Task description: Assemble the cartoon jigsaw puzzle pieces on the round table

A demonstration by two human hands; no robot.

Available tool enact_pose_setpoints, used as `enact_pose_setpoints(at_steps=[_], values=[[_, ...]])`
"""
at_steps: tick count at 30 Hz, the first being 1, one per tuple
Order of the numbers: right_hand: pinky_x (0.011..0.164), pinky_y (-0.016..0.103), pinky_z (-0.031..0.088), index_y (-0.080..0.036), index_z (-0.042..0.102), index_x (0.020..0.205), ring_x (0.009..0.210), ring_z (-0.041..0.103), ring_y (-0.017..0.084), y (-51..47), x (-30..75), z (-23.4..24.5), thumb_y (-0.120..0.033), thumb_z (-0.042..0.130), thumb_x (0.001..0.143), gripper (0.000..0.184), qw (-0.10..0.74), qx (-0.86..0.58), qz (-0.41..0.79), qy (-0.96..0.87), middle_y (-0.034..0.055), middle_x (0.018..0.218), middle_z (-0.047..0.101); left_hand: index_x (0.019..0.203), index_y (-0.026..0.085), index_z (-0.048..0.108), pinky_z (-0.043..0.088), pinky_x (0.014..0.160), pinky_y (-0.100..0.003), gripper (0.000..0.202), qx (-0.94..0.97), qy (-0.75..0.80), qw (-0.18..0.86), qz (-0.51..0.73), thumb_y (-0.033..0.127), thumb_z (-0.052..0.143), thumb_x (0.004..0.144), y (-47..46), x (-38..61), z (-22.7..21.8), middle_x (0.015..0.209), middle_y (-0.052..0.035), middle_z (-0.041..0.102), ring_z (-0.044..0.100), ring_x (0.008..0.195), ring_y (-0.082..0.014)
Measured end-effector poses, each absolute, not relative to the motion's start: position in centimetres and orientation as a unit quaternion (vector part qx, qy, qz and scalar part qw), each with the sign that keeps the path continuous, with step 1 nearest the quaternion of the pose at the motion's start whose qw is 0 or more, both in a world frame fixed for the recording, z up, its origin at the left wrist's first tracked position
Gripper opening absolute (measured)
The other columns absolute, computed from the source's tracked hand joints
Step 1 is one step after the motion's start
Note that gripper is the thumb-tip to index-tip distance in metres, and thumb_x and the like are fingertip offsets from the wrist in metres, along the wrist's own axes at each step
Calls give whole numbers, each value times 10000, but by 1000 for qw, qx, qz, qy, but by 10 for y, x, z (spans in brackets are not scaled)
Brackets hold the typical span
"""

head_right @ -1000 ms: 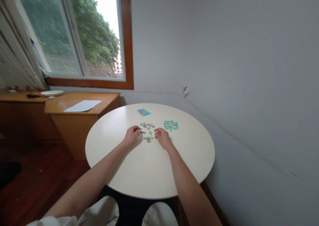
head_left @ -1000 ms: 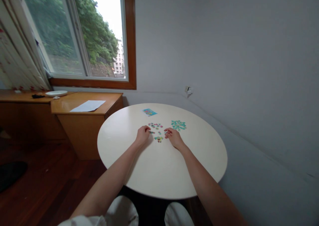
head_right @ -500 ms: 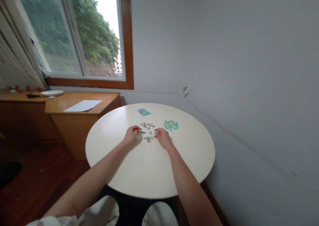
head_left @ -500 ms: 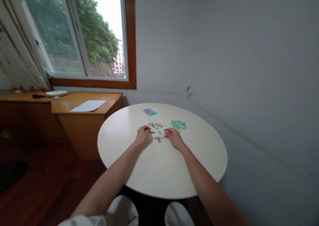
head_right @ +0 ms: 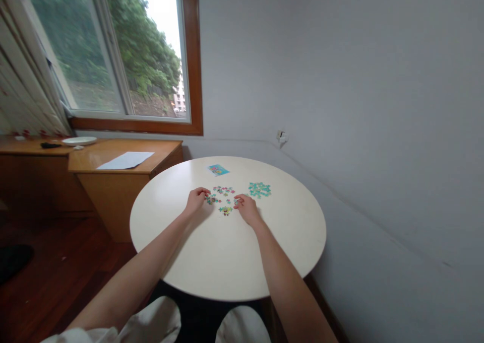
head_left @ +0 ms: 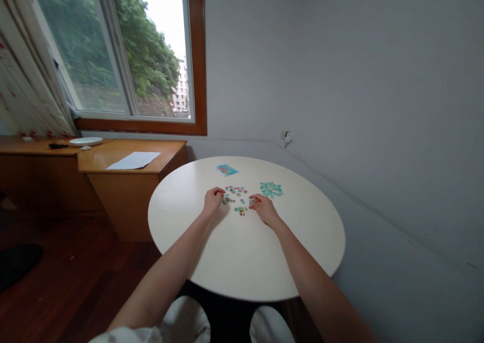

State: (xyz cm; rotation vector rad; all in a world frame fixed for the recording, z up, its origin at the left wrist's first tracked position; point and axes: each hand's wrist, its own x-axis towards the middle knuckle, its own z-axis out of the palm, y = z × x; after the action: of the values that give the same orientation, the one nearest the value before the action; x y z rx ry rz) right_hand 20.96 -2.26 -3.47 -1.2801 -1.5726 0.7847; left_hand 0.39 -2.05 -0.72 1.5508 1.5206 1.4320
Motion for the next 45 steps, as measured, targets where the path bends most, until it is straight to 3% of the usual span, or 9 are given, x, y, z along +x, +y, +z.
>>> enact_pose_setpoints(at_steps=[16,24,33,45], values=[[628,252,507,-180,655,861,642,625,122,-23,209,-33,-118,476,743,224,471,-494,308,-663,14,734,642,768,128,651,454,607,-229,273,555,562,282,545,113,394,675,-21,2,-5,746,-58,671,598,667,-133],[602,263,508,-152,605,1049,592,633,129,-38,199,-20,-225,594,693,364,474,-413,382,-677,-6,663,639,705,119,667,419,598,-222,142,659,510,277,478,165,533,695,-31,18,-7,629,-21,643,561,610,-124],[585,284,512,-136,624,929,554,636,142,-44,192,-17,-278,667,625,339,467,-384,455,-654,-1,611,654,659,107,676,381,564,-218,201,735,457,288,410,231,537,733,-41,24,-6,589,-16,628,509,562,-108],[579,272,507,-144,629,852,555,625,138,-46,193,-12,-257,653,621,258,475,-392,435,-657,-1,609,654,654,106,667,345,532,-214,157,744,436,309,401,205,559,709,-43,25,-7,550,3,592,459,518,-87]])
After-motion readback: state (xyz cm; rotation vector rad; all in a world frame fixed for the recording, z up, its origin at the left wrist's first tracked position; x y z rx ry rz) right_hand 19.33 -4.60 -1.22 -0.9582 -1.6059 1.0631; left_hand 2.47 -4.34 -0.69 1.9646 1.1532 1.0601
